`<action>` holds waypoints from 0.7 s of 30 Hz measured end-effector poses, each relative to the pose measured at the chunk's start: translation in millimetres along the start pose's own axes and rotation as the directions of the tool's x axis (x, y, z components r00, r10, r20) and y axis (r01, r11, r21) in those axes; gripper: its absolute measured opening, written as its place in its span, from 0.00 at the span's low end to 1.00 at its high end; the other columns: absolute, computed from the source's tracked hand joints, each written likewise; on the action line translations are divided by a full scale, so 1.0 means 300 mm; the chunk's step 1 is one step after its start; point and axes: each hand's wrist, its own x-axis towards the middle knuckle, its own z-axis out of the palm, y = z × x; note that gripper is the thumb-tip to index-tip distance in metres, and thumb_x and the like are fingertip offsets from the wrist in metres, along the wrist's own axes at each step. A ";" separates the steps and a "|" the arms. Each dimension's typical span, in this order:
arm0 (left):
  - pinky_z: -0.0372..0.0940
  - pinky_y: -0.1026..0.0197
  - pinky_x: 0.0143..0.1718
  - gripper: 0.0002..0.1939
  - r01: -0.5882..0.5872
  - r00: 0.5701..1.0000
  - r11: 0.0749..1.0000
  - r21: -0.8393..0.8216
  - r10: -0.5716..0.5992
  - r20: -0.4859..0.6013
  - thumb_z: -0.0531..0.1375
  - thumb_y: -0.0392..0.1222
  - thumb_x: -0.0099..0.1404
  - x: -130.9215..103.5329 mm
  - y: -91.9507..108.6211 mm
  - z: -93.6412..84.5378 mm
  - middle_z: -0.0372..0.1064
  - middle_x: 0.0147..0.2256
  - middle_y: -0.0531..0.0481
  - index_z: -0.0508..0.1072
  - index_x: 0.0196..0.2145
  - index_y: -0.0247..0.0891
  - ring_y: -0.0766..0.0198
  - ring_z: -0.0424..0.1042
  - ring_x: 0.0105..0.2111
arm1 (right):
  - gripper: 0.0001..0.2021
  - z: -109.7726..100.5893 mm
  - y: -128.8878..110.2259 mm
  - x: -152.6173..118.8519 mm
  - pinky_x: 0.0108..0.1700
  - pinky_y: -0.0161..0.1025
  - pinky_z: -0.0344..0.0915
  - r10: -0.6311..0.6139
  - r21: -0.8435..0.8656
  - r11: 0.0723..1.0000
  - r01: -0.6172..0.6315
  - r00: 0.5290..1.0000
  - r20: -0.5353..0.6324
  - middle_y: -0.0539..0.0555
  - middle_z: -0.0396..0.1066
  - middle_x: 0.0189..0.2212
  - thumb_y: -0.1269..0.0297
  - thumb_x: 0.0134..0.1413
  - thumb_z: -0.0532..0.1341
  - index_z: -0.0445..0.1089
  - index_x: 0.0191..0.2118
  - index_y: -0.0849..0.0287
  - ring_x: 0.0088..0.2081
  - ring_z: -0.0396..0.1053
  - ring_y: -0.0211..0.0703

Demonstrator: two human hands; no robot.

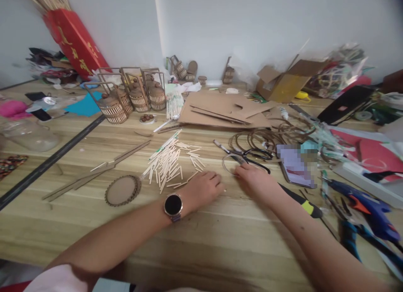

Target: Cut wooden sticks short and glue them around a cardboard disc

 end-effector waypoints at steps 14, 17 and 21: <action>0.65 0.47 0.56 0.10 0.179 0.978 0.982 0.060 -0.171 -0.120 0.51 0.32 0.72 -0.296 -0.081 -0.043 0.70 0.54 0.36 0.72 0.44 0.31 0.51 0.67 0.57 | 0.16 0.065 0.052 -0.075 0.36 0.41 0.65 0.041 -0.087 0.994 -0.058 0.980 -0.193 0.65 0.69 0.48 0.74 0.58 0.54 0.70 0.50 0.62 0.41 0.72 0.51; 0.65 0.48 0.56 0.14 0.107 0.985 0.994 0.001 -0.105 -0.138 0.50 0.30 0.71 -0.329 -0.054 -0.029 0.67 0.57 0.39 0.72 0.48 0.35 0.51 0.64 0.59 | 0.13 0.074 0.000 -0.091 0.40 0.43 0.67 -0.076 -0.078 0.995 0.059 0.966 -0.245 0.62 0.71 0.45 0.70 0.60 0.55 0.72 0.48 0.59 0.39 0.72 0.49; 0.66 0.48 0.55 0.17 0.107 0.989 0.994 -0.019 -0.109 -0.102 0.51 0.28 0.69 -0.347 -0.077 0.012 0.69 0.56 0.41 0.71 0.51 0.36 0.52 0.66 0.58 | 0.11 0.086 -0.062 -0.098 0.42 0.44 0.66 -0.160 -0.051 0.987 0.152 0.946 -0.281 0.59 0.72 0.42 0.67 0.63 0.55 0.74 0.44 0.57 0.40 0.71 0.49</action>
